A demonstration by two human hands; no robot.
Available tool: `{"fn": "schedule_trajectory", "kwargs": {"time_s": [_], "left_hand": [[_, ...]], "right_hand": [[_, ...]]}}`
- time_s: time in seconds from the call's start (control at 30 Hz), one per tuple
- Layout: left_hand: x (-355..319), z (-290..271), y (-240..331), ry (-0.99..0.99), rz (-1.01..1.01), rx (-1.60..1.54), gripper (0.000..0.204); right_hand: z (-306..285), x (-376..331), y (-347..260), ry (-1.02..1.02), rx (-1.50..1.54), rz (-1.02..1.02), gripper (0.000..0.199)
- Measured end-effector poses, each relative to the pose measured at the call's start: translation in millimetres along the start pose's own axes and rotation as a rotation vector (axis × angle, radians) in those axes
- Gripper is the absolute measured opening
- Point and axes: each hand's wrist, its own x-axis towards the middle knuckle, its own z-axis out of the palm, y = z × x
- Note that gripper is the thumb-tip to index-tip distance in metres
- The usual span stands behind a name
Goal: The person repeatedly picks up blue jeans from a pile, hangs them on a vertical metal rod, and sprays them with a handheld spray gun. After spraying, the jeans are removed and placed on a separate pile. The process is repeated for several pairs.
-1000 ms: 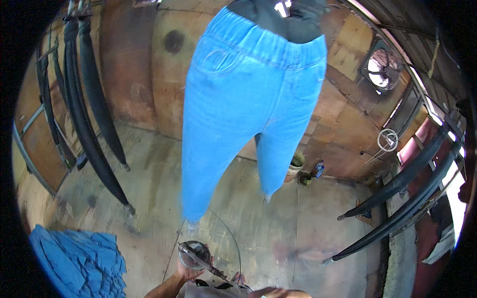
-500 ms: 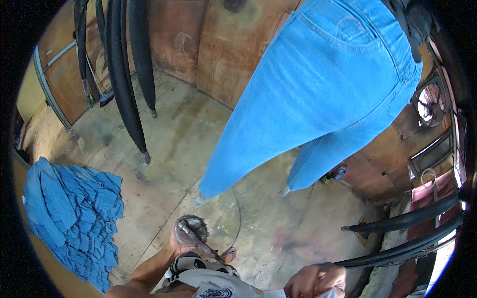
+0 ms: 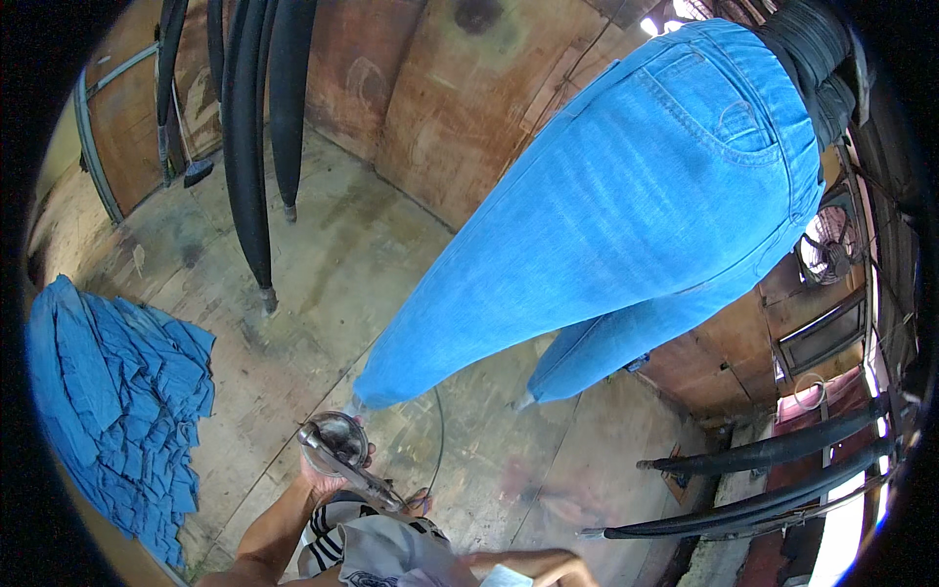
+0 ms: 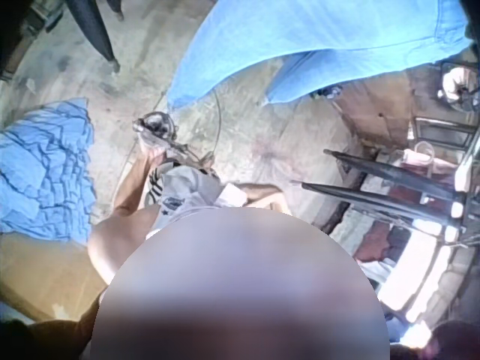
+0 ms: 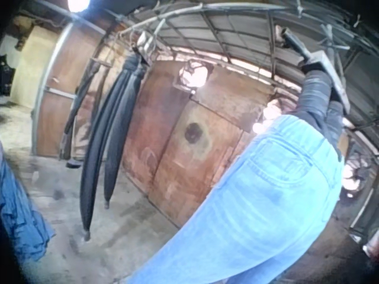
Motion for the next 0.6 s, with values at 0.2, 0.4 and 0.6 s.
{"fn": "schedule_trajectory", "kwargs": {"time_s": [0.2, 0.4, 0.6], "left_hand": [[-18.2, -13.4, 19.9, -0.009, 0.056, 0.122, 0.081], [-17.4, -14.3, 27.6, -0.068, 0.047, 0.102, 0.082], [-17.7, -7.3, 26.4, -0.016, 0.060, 0.107, 0.084]], "right_hand": [[35.3, -41.1, 49.6, 0.348, 0.216, -0.076, 0.030], [-6.8, -87.0, -1.9, 1.097, 0.393, -0.368, 0.016], [88.9, -67.3, -34.9, 1.633, 1.263, -0.346, 0.030]]}}
